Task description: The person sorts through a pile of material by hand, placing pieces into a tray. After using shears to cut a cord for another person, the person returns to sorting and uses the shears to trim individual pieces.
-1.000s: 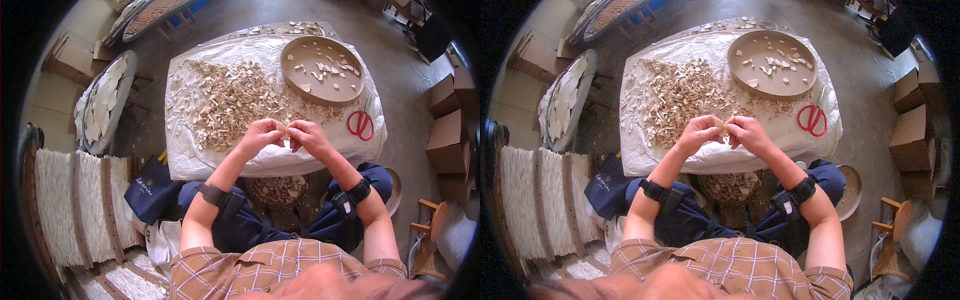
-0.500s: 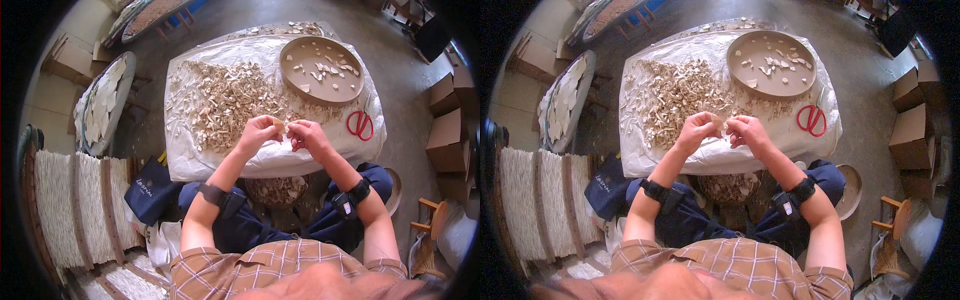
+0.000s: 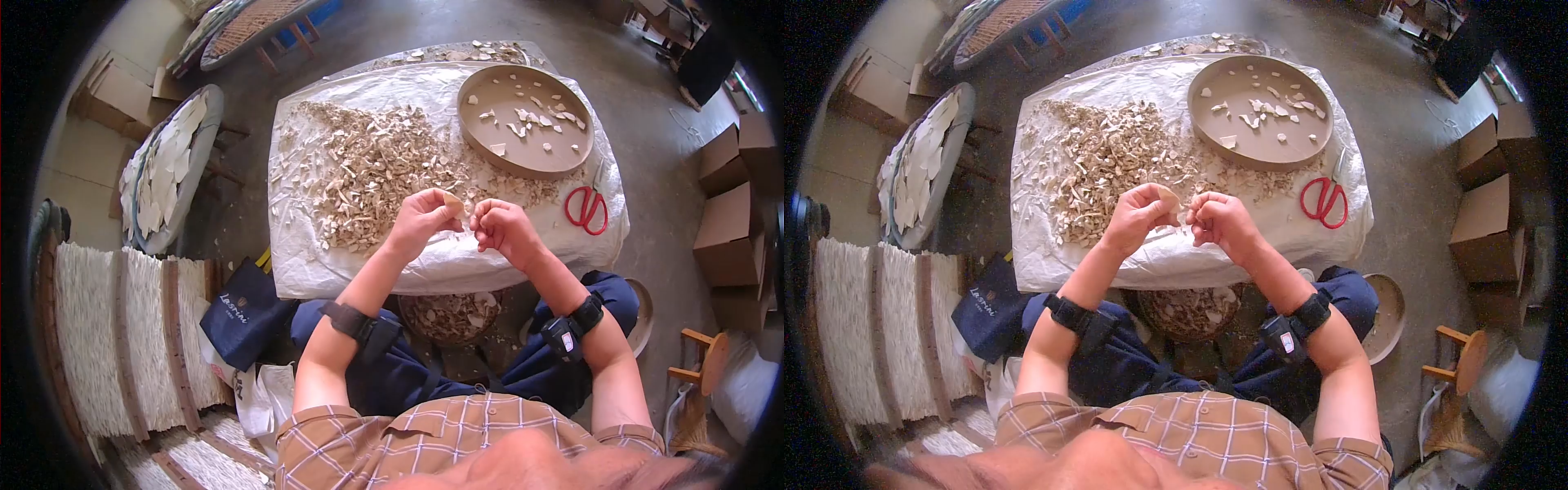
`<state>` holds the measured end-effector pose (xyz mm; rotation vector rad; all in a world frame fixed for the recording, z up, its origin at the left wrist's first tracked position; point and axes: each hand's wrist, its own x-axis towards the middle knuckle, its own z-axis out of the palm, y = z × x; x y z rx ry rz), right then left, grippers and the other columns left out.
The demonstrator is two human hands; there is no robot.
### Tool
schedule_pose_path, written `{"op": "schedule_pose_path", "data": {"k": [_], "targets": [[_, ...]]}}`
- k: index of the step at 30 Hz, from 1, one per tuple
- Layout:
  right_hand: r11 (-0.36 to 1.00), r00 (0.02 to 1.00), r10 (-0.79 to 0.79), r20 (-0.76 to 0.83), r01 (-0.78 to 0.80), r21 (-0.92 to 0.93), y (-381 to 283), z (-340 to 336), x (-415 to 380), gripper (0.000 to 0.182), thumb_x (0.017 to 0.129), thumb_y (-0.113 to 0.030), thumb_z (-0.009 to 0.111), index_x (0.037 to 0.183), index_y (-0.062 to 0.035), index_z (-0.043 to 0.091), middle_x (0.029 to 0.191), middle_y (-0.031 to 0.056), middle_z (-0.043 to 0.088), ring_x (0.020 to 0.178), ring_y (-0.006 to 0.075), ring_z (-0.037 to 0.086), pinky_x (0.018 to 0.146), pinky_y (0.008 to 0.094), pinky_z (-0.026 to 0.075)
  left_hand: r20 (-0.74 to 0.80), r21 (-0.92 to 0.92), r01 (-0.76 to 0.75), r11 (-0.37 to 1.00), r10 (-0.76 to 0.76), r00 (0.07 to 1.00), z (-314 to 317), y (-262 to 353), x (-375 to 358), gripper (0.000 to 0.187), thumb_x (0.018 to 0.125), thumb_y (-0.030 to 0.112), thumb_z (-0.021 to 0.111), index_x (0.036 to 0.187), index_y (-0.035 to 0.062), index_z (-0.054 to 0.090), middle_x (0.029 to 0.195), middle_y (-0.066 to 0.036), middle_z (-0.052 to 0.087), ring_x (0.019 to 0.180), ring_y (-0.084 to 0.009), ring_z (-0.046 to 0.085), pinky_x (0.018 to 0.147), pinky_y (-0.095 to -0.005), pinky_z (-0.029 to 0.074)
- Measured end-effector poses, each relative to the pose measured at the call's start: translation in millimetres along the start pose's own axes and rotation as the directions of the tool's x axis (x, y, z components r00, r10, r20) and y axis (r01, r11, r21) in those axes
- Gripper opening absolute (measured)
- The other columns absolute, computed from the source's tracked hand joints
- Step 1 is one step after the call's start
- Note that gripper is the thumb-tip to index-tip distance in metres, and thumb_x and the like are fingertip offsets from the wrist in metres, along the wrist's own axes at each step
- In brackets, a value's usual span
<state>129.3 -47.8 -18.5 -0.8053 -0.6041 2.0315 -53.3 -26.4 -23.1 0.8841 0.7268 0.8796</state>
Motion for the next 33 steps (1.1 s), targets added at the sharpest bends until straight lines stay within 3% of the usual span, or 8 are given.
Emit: {"op": "schedule_pose_path", "data": {"k": [4,16,20,22,26,28,30,33], "targets": [[0.978,0.995,-0.022,-0.101,0.001,-0.209,1.8,6.5,-2.2,0.008,0.077,-0.009,0.051,0.080,-0.0023,0.053,0.069,0.0062,0.055,0.051,0.0110,0.052,0.046,0.0261,0.049,-0.063,0.120,-0.061,0.991,0.069,0.996,1.0,-2.2,-0.1,0.011,0.081,0.008,0.056,0.088,-0.0006,0.055,0.076,-0.005,0.058,0.066,-0.0116,0.058,0.062,-0.0244,0.050],[0.968,0.984,-0.103,-0.147,0.065,-0.242,7.4,6.7,-0.6,0.011,0.079,-0.013,0.054,0.079,-0.0018,0.054,0.067,0.0055,0.055,0.050,0.0098,0.051,0.046,0.0243,0.047,-0.052,0.165,-0.094,0.982,0.104,0.993,4.3,-3.1,2.8,0.010,0.081,0.008,0.057,0.086,-0.0007,0.054,0.074,-0.006,0.059,0.065,-0.0117,0.058,0.061,-0.0239,0.050],[0.976,0.988,-0.068,-0.138,0.037,-0.215,4.6,8.6,-2.9,0.009,0.079,-0.011,0.053,0.078,-0.0016,0.054,0.067,0.0054,0.055,0.050,0.0097,0.051,0.045,0.0248,0.047,-0.025,-0.004,-0.007,1.000,0.007,1.000,6.6,-1.6,0.6,0.009,0.082,0.007,0.056,0.086,-0.0001,0.054,0.074,-0.004,0.057,0.066,-0.0119,0.058,0.062,-0.0258,0.050],[0.998,0.999,-0.032,-0.025,0.031,-0.046,3.0,5.7,-2.0,0.009,0.077,-0.010,0.053,0.076,-0.0015,0.054,0.066,0.0055,0.054,0.049,0.0097,0.051,0.043,0.0242,0.046,0.002,-0.105,0.024,0.994,-0.024,1.000,5.6,-1.7,1.5,0.009,0.082,0.007,0.055,0.086,0.0003,0.054,0.074,-0.004,0.057,0.066,-0.0119,0.058,0.063,-0.0264,0.051],[0.993,0.997,0.008,0.074,0.001,-0.120,2.2,-0.3,-1.3,0.010,0.076,-0.010,0.053,0.075,-0.0009,0.055,0.064,0.0049,0.055,0.048,0.0094,0.051,0.041,0.0227,0.044,-0.038,-0.248,0.002,0.969,-0.012,0.999,-8.1,-0.6,6.6,0.007,0.081,0.007,0.055,0.087,0.0037,0.055,0.076,-0.002,0.057,0.066,-0.0121,0.057,0.065,-0.0276,0.051],[0.821,0.980,0.196,0.042,-0.140,-0.554,5.0,3.7,-5.3,0.010,0.073,-0.010,0.053,0.075,-0.0012,0.056,0.062,0.0041,0.055,0.047,0.0090,0.050,0.041,0.0217,0.042,-0.153,-0.242,-0.019,0.970,-0.019,0.988,-10.4,1.0,8.5,0.008,0.081,0.007,0.056,0.089,0.0049,0.056,0.078,-0.002,0.058,0.066,-0.0120,0.058,0.065,-0.0277,0.052],[0.720,0.967,0.245,0.065,-0.137,-0.680,12.0,3.7,-9.3,0.013,0.071,-0.010,0.053,0.079,-0.0010,0.058,0.061,0.0030,0.056,0.048,0.0091,0.052,0.043,0.0219,0.043,-0.175,-0.246,-0.013,0.969,-0.031,0.984,-9.5,2.5,9.7,0.009,0.081,0.007,0.056,0.090,0.0051,0.056,0.078,-0.002,0.059,0.067,-0.0124,0.058,0.064,-0.0273,0.052],[0.502,0.977,-0.001,0.211,0.183,-0.845,29.2,-3.3,-7.3,0.018,0.075,-0.005,0.050,0.091,-0.0001,0.057,0.069,0.0020,0.056,0.054,0.0073,0.053,0.047,0.0191,0.042,-0.212,-0.253,-0.012,0.967,-0.043,0.976,-3.1,0.9,11.5,0.008,0.079,0.007,0.058,0.085,0.0024,0.056,0.076,-0.004,0.058,0.065,-0.0129,0.057,0.063,-0.0269,0.050]]}}
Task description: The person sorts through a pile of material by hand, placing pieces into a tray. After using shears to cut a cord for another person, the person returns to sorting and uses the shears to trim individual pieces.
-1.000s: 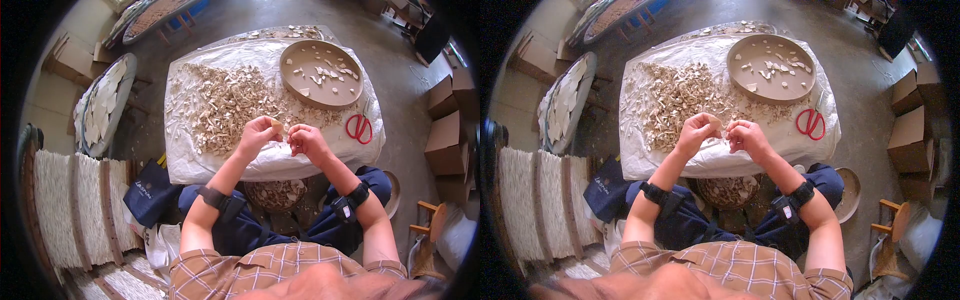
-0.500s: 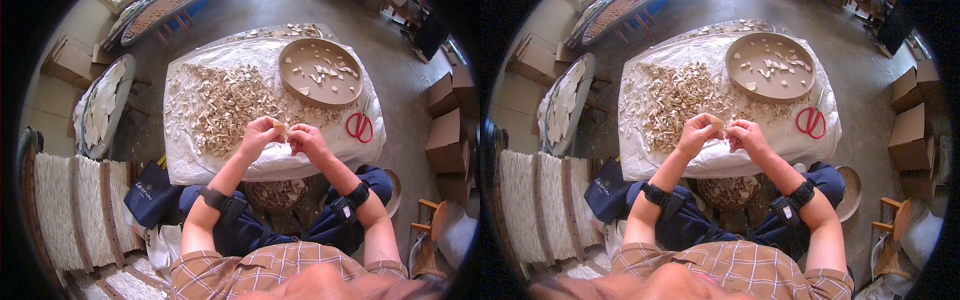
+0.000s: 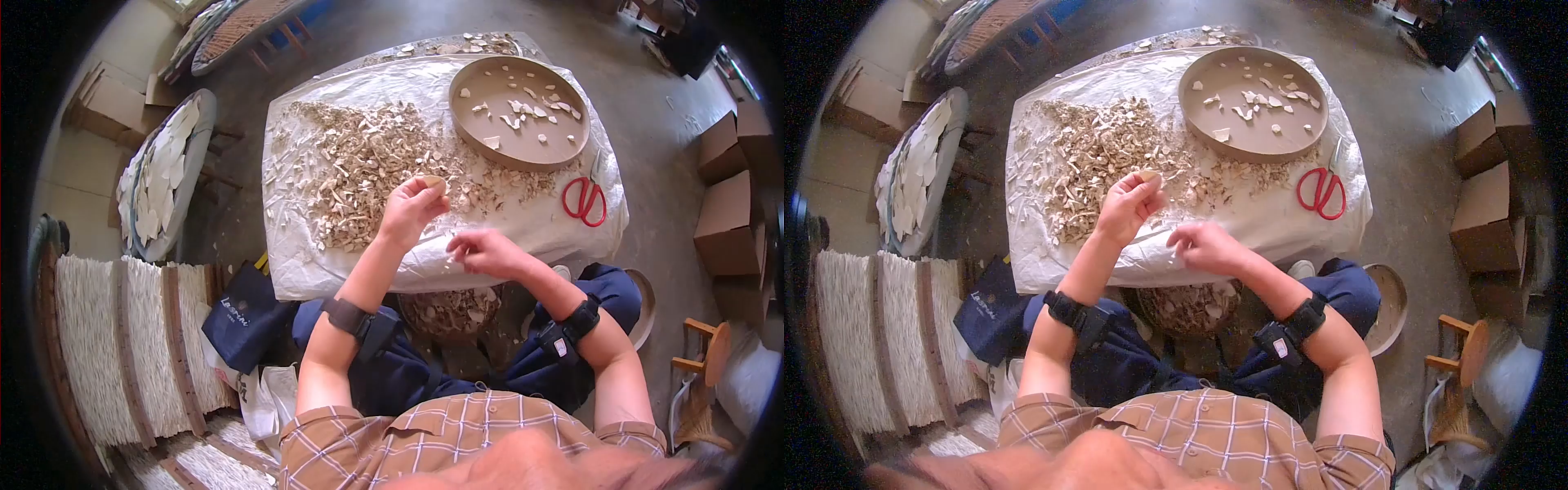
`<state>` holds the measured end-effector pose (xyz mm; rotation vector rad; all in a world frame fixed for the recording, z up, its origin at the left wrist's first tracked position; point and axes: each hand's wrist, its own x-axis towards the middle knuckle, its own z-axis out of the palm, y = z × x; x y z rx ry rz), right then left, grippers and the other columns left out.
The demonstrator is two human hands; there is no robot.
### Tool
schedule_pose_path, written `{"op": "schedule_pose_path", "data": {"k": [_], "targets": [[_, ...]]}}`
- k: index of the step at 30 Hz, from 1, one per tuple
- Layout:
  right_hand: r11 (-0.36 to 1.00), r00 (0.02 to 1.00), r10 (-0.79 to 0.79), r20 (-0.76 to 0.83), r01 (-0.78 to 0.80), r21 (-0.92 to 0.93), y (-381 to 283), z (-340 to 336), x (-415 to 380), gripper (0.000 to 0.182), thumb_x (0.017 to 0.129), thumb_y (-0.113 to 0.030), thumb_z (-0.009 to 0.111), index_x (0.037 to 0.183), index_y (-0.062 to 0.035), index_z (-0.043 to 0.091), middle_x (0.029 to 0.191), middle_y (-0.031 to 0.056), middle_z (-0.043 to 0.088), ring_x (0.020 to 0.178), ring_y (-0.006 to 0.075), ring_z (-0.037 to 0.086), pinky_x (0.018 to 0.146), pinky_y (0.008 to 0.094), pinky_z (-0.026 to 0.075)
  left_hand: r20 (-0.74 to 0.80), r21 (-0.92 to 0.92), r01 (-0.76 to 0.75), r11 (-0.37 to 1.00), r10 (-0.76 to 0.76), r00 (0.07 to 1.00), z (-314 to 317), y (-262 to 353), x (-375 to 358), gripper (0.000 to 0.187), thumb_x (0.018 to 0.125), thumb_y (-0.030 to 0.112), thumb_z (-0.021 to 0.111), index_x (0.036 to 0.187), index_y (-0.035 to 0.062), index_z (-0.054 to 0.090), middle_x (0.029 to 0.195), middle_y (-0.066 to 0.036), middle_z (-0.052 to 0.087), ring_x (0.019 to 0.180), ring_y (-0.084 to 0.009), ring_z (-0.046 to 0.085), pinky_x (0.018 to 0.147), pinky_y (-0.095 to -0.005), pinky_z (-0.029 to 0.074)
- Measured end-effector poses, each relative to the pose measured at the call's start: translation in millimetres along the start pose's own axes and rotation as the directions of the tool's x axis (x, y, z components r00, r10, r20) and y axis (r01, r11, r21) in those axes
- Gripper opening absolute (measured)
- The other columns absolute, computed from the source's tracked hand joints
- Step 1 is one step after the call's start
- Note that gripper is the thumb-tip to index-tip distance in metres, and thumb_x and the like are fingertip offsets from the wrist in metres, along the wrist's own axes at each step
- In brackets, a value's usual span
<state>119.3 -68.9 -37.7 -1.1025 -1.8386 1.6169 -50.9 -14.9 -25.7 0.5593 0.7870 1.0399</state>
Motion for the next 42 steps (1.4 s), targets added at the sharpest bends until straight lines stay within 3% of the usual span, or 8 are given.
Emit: {"op": "schedule_pose_path", "data": {"k": [8,18,21,23,26,30,35,42], "targets": [[0.894,0.911,0.157,-0.382,0.033,0.446,-17.5,-19.2,6.4,0.017,0.084,-0.017,0.053,0.085,-0.0010,0.055,0.065,-0.0001,0.053,0.049,0.0049,0.048,0.043,0.0180,0.041,0.155,0.339,-0.128,0.932,0.079,0.985,8.4,-10.0,-2.0,0.009,0.081,0.009,0.057,0.086,0.0018,0.055,0.079,-0.004,0.059,0.067,-0.0104,0.057,0.063,-0.0250,0.050],[0.778,0.951,0.158,-0.266,0.045,0.626,-19.7,-19.2,3.0,0.014,0.084,-0.015,0.051,0.079,-0.0022,0.054,0.062,0.0011,0.052,0.048,0.0065,0.049,0.044,0.0194,0.041,0.098,0.051,0.057,0.997,-0.062,0.993,14.1,-8.9,-4.5,0.010,0.080,0.007,0.057,0.089,0.0027,0.056,0.076,-0.003,0.058,0.065,-0.0111,0.057,0.063,-0.0254,0.050],[0.911,0.996,0.063,-0.059,-0.033,0.411,-17.5,-19.1,-0.4,0.015,0.083,-0.016,0.051,0.078,-0.0020,0.054,0.064,0.0013,0.052,0.053,0.0072,0.050,0.047,0.0210,0.042,-0.066,0.107,0.013,0.994,-0.006,0.998,7.0,-4.3,9.5,0.010,0.079,0.006,0.058,0.089,0.0025,0.056,0.077,-0.003,0.058,0.065,-0.0111,0.057,0.063,-0.0257,0.051],[0.990,0.951,0.142,0.276,-0.139,-0.027,-23.5,-11.6,-7.5,0.017,0.080,-0.017,0.052,0.075,-0.0007,0.054,0.060,0.0030,0.053,0.054,0.0095,0.053,0.049,0.0238,0.043,-0.131,0.316,0.019,0.949,0.024,0.991,8.3,-2.5,19.3,0.009,0.079,0.006,0.058,0.087,0.0019,0.056,0.077,-0.003,0.058,0.063,-0.0110,0.057,0.061,-0.0258,0.051],[0.928,0.951,0.071,0.302,0.048,-0.370,-8.8,3.9,-11.2,0.023,0.076,-0.024,0.056,0.077,-0.0006,0.057,0.062,0.0104,0.057,0.056,0.0164,0.056,0.055,0.0303,0.045,-0.004,0.207,-0.014,0.978,0.015,1.000,33.6,-3.5,46.0,0.026,0.080,0.004,0.055,0.104,-0.0019,0.050,0.088,-0.008,0.057,0.079,-0.0162,0.058,0.070,-0.0273,0.049],[0.877,0.861,0.388,0.329,-0.236,-0.418,-23.4,4.6,-9.1,0.018,0.073,-0.023,0.055,0.079,-0.0066,0.060,0.069,0.0119,0.060,0.065,0.0247,0.058,0.061,0.0353,0.045,0.231,-0.114,-0.100,0.989,0.124,0.965,50.3,-10.0,67.8,0.043,0.081,0.000,0.050,0.122,-0.0028,0.036,0.111,-0.013,0.048,0.103,-0.0214,0.050,0.085,-0.0312,0.044],[0.847,0.974,0.009,0.225,0.112,-0.521,6.1,13.2,-6.6,0.013,0.071,-0.014,0.051,0.077,-0.0090,0.061,0.071,0.0122,0.060,0.071,0.0301,0.058,0.065,0.0379,0.044,0.079,0.070,-0.184,0.980,0.178,0.981,30.1,4.2,61.2,0.038,0.081,0.000,0.048,0.119,-0.0020,0.040,0.115,-0.012,0.047,0.103,-0.0215,0.050,0.085,-0.0325,0.044],[0.795,0.954,0.060,0.292,0.131,-0.592,-4.2,10.0,-8.5,0.014,0.069,-0.010,0.050,0.076,-0.0090,0.062,0.073,0.0124,0.060,0.074,0.0297,0.058,0.066,0.0397,0.045,-0.094,0.186,-0.314,0.931,0.335,0.937,-18.7,56.6,33.2,0.019,0.081,0.003,0.052,0.098,-0.0014,0.054,0.088,-0.009,0.059,0.071,-0.0144,0.059,0.062,-0.0253,0.052]]}}
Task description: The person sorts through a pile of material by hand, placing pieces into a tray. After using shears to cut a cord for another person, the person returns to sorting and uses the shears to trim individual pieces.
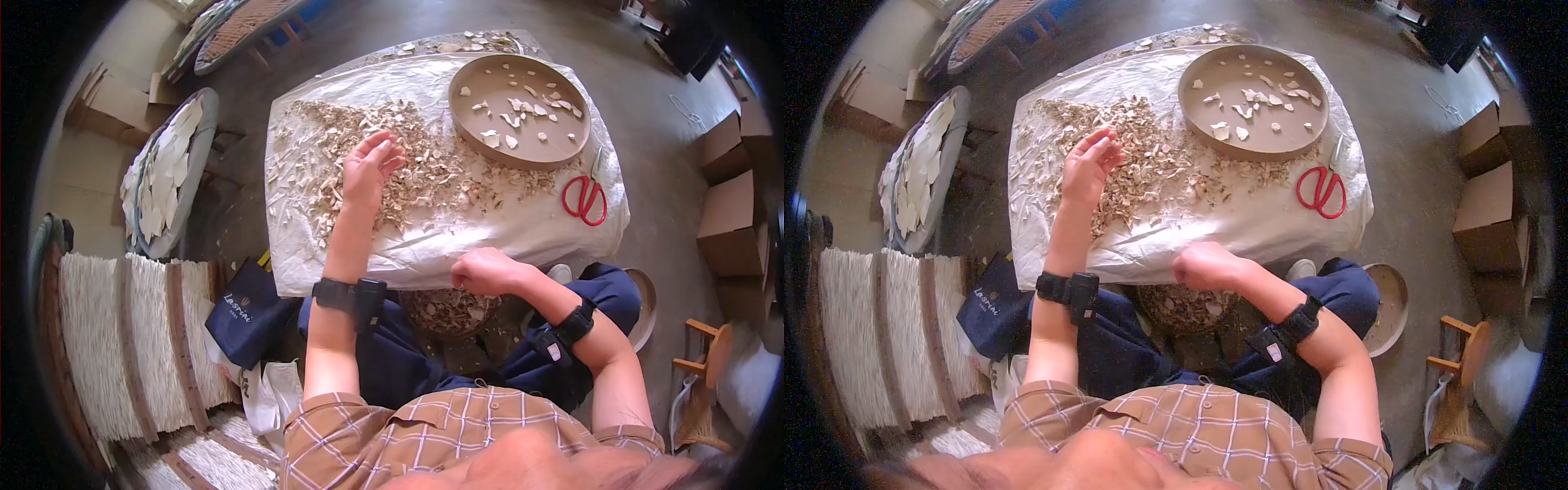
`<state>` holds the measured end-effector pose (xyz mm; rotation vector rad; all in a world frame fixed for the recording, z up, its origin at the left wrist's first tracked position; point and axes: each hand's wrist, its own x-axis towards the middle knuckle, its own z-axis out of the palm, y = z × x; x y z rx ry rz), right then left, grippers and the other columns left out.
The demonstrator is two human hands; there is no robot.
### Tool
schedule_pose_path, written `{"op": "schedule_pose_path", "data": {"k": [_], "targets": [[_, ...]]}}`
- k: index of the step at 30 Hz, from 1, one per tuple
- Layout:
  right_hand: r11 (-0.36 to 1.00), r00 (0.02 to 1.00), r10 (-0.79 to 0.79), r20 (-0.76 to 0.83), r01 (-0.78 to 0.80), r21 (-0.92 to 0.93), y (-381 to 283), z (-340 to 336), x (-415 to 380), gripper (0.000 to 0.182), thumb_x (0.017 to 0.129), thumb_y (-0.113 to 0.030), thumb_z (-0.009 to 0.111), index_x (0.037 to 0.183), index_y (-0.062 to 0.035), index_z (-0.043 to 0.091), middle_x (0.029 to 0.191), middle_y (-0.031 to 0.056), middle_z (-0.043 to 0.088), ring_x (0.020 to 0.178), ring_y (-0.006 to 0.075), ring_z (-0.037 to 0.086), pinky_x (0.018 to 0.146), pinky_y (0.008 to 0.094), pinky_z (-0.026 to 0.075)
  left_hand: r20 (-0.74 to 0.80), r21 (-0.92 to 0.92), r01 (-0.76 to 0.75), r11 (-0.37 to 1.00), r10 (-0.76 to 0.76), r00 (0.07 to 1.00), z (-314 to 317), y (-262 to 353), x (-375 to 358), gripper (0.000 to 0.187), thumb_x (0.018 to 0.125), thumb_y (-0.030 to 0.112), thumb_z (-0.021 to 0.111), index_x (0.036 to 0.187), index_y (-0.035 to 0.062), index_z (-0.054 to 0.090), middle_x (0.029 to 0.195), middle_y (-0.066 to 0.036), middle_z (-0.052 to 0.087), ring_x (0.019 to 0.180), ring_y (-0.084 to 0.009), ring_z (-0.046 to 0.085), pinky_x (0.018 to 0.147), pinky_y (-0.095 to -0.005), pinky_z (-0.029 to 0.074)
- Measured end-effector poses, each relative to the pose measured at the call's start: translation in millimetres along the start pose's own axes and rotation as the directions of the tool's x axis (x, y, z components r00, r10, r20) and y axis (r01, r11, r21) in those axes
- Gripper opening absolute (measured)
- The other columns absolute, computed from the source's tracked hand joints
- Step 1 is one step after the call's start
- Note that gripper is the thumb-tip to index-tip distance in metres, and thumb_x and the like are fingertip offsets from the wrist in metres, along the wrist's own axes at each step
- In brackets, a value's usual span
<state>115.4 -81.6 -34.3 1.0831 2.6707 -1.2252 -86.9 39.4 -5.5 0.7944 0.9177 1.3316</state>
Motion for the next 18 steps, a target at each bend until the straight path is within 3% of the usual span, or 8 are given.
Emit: {"op": "schedule_pose_path", "data": {"k": [1,3,5,7,8,9,11,18], "targets": [[1.000,1.000,0.005,0.001,-0.005,-0.008,0.2,-0.1,-1.6,0.014,0.068,-0.010,0.050,0.075,-0.0088,0.062,0.073,0.0123,0.060,0.074,0.0297,0.058,0.065,0.0398,0.045,-0.002,0.003,-0.005,1.000,0.005,1.000,-6.5,-1.3,-1.1,0.019,0.081,0.003,0.052,0.098,-0.0014,0.054,0.088,-0.009,0.059,0.071,-0.0144,0.059,0.062,-0.0253,0.052],[1.000,1.000,0.007,0.001,-0.007,-0.014,3.6,2.8,-3.7,0.015,0.068,-0.010,0.049,0.075,-0.0087,0.062,0.073,0.0122,0.060,0.075,0.0298,0.058,0.065,0.0399,0.045,0.008,0.242,0.061,0.968,-0.064,0.998,-14.5,-2.0,-6.0,0.020,0.081,0.004,0.052,0.100,-0.0006,0.054,0.088,-0.008,0.060,0.073,-0.0147,0.059,0.064,-0.0271,0.052],[0.999,1.000,0.012,-0.026,-0.013,-0.031,9.5,9.1,-3.1,0.015,0.065,-0.007,0.052,0.075,-0.0108,0.062,0.075,0.0115,0.061,0.074,0.0292,0.058,0.064,0.0393,0.045,-0.025,0.313,0.082,0.946,-0.078,0.997,-10.9,-8.1,-12.4,0.017,0.079,0.008,0.056,0.094,-0.0011,0.057,0.081,-0.008,0.060,0.069,-0.0122,0.059,0.059,-0.0234,0.050],[0.999,1.000,0.021,-0.021,-0.022,-0.038,7.1,8.5,-3.8,0.015,0.065,-0.007,0.052,0.076,-0.0107,0.062,0.075,0.0116,0.061,0.074,0.0293,0.058,0.064,0.0394,0.045,0.084,0.726,0.009,0.687,-0.101,0.991,-15.1,-20.4,-13.5,0.018,0.076,0.012,0.058,0.091,0.0009,0.059,0.079,-0.007,0.061,0.068,-0.0123,0.058,0.059,-0.0254,0.049],[0.998,0.999,0.035,-0.021,-0.036,-0.045,6.2,7.6,-3.9,0.015,0.065,-0.008,0.052,0.077,-0.0106,0.062,0.075,0.0117,0.061,0.074,0.0293,0.058,0.064,0.0394,0.045,0.188,0.881,-0.183,0.436,0.031,0.982,-16.5,-26.4,-13.9,0.018,0.074,0.015,0.059,0.089,0.0041,0.061,0.081,-0.008,0.061,0.070,-0.0180,0.059,0.063,-0.0312,0.048],[0.998,0.999,0.032,-0.021,-0.033,-0.049,5.9,7.3,-3.7,0.015,0.065,-0.008,0.052,0.077,-0.0106,0.062,0.075,0.0117,0.061,0.074,0.0293,0.058,0.064,0.0394,0.045,0.187,0.881,-0.184,0.436,0.036,0.982,-18.3,-34.2,-12.9,0.018,0.074,0.015,0.059,0.089,0.0041,0.061,0.081,-0.008,0.061,0.070,-0.0180,0.059,0.063,-0.0312,0.048],[0.997,0.998,0.052,-0.028,-0.053,-0.051,6.2,7.2,-4.1,0.016,0.066,-0.009,0.052,0.078,-0.0105,0.062,0.075,0.0120,0.061,0.074,0.0296,0.058,0.064,0.0395,0.045,0.295,0.955,-0.298,-0.006,0.153,0.943,-19.6,-48.4,-9.7,0.016,0.073,0.012,0.059,0.088,0.0074,0.062,0.084,-0.007,0.060,0.066,-0.0189,0.059,0.062,-0.0303,0.047],[0.993,0.993,0.020,-0.117,-0.033,-0.109,11.9,5.4,-14.4,0.015,0.067,-0.011,0.050,0.076,-0.0080,0.062,0.074,0.0142,0.060,0.073,0.0305,0.059,0.063,0.0408,0.045,0.238,0.969,-0.217,-0.120,0.203,0.950,-2.3,-65.7,-1.5,0.018,0.072,0.017,0.059,0.088,0.0096,0.060,0.090,-0.010,0.055,0.080,-0.0265,0.057,0.070,-0.0365,0.046]]}}
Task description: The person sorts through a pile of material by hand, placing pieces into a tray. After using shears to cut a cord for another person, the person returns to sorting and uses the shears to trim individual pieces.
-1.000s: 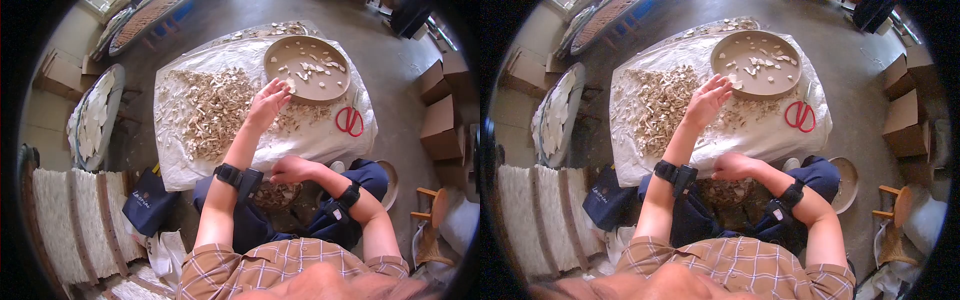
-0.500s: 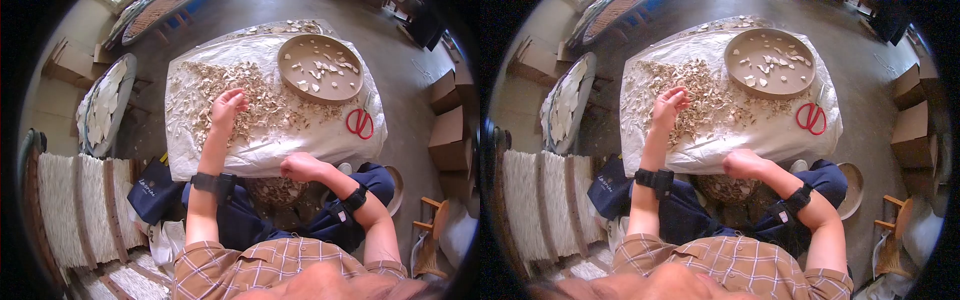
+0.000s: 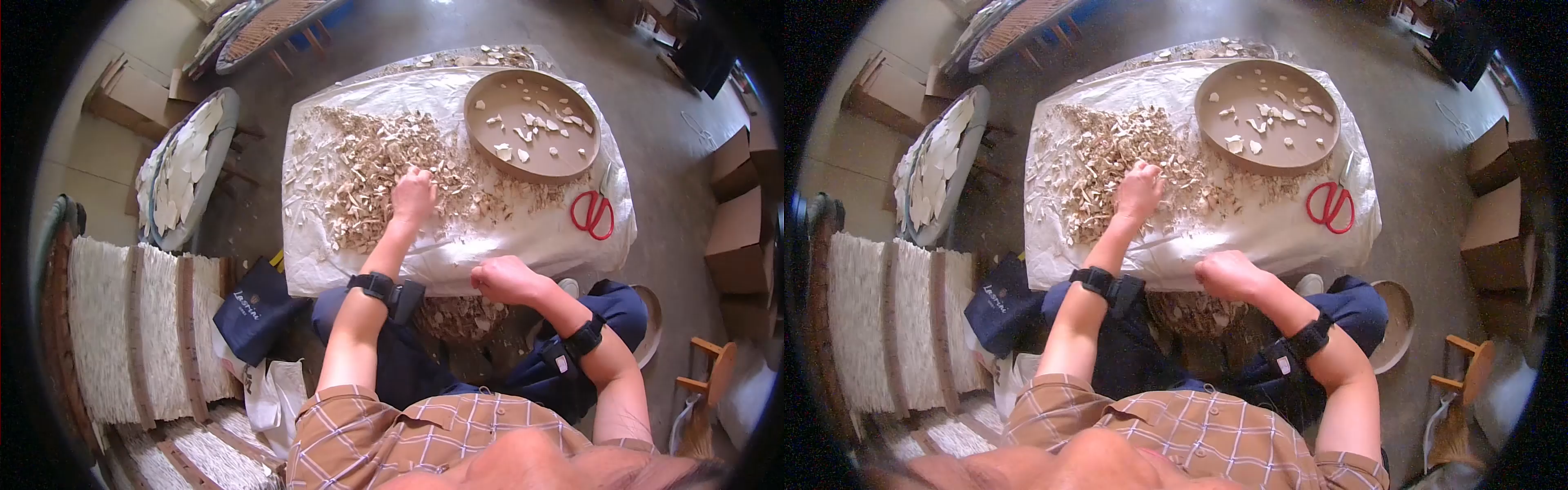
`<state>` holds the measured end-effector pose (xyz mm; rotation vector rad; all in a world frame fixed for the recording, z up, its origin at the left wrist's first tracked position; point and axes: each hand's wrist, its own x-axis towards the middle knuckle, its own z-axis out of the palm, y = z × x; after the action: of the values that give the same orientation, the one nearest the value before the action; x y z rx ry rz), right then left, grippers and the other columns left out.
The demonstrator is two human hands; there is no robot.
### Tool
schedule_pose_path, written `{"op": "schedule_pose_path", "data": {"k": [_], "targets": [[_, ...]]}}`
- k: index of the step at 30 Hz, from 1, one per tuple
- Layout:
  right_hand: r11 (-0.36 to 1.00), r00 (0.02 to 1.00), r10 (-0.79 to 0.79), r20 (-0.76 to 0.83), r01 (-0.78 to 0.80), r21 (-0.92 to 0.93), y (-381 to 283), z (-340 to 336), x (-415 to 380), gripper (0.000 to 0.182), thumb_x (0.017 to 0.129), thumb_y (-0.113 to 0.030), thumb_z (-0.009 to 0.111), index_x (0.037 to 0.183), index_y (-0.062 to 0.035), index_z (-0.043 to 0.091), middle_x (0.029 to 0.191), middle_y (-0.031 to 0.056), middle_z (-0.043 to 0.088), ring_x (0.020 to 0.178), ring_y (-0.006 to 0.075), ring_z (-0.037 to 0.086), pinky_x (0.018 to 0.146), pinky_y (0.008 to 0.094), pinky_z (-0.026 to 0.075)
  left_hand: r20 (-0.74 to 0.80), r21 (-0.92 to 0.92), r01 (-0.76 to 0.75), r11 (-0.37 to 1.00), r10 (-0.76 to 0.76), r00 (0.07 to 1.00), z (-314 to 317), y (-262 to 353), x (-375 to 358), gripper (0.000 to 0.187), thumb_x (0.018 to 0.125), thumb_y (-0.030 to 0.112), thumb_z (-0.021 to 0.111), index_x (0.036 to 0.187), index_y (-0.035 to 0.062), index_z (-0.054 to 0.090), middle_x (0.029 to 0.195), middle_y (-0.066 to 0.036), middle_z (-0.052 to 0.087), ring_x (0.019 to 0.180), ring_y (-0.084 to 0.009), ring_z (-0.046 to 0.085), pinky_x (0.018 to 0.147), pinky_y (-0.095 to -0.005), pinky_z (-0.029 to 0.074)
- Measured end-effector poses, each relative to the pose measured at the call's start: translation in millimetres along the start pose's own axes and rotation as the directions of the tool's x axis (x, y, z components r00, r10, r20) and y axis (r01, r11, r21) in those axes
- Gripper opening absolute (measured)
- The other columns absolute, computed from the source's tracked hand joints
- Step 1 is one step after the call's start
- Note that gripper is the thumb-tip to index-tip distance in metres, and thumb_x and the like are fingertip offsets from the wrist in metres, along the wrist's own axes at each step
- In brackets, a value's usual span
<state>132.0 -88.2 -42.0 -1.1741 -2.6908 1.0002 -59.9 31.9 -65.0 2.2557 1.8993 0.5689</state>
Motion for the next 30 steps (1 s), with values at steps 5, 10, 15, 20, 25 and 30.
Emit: {"op": "schedule_pose_path", "data": {"k": [5,10,15,20,25,30], "targets": [[0.996,1.000,-0.008,-0.009,0.007,-0.092,4.0,2.0,-1.7,0.013,0.068,-0.012,0.049,0.068,-0.0063,0.060,0.066,0.0154,0.059,0.065,0.0324,0.058,0.057,0.0410,0.046,-0.058,0.221,-0.062,0.973,0.076,0.995,27.9,0.0,12.7,0.008,0.072,0.015,0.054,0.068,0.0105,0.060,0.077,-0.010,0.058,0.072,-0.0272,0.059,0.060,-0.0377,0.049],[0.989,0.999,0.018,0.033,-0.013,-0.149,1.7,-7.8,-2.6,0.015,0.071,-0.013,0.048,0.075,-0.0076,0.061,0.075,0.0127,0.060,0.073,0.0294,0.058,0.064,0.0392,0.046,-0.087,0.258,-0.067,0.964,0.092,0.992,28.8,8.0,13.3,0.007,0.070,0.007,0.052,0.071,0.0054,0.058,0.084,-0.010,0.054,0.079,-0.0261,0.057,0.063,-0.0358,0.049],[0.992,0.995,-0.056,-0.081,0.047,-0.113,0.3,-7.2,-5.8,0.013,0.067,-0.009,0.048,0.065,-0.0032,0.059,0.069,0.0155,0.059,0.068,0.0315,0.059,0.059,0.0409,0.046,-0.042,0.273,-0.127,0.954,0.144,0.989,30.8,7.0,10.3,0.009,0.069,0.007,0.052,0.075,0.0080,0.059,0.082,-0.008,0.054,0.080,-0.0237,0.057,0.064,-0.0334,0.049],[0.986,0.998,-0.052,-0.043,0.045,-0.160,0.1,-6.5,-2.6,0.012,0.066,-0.009,0.049,0.065,-0.0027,0.059,0.068,0.0155,0.059,0.067,0.0321,0.058,0.059,0.0410,0.046,-0.003,0.283,-0.168,0.944,0.176,0.984,28.8,5.7,8.8,0.011,0.071,0.012,0.051,0.077,0.0077,0.059,0.083,-0.008,0.055,0.083,-0.0229,0.055,0.067,-0.0346,0.047],[0.988,0.997,-0.056,-0.052,0.047,-0.150,1.4,-3.8,-0.9,0.011,0.065,-0.009,0.049,0.064,-0.0028,0.058,0.067,0.0156,0.059,0.067,0.0324,0.058,0.058,0.0409,0.046,-0.031,0.195,-0.136,0.971,0.144,0.989,13.6,11.0,6.5,0.009,0.074,0.013,0.052,0.078,0.0058,0.058,0.081,-0.009,0.056,0.080,-0.0253,0.056,0.067,-0.0352,0.047],[0.988,0.988,0.039,-0.150,-0.060,-0.142,-1.4,-7.3,1.0,0.011,0.068,-0.008,0.049,0.073,-0.0043,0.058,0.073,0.0160,0.059,0.067,0.0332,0.058,0.058,0.0413,0.046,-0.102,-0.059,-0.008,0.998,0.002,0.995,5.2,-0.9,8.5,0.011,0.078,0.016,0.052,0.078,0.0059,0.057,0.074,-0.013,0.058,0.070,-0.0296,0.058,0.065,-0.0375,0.047]]}}
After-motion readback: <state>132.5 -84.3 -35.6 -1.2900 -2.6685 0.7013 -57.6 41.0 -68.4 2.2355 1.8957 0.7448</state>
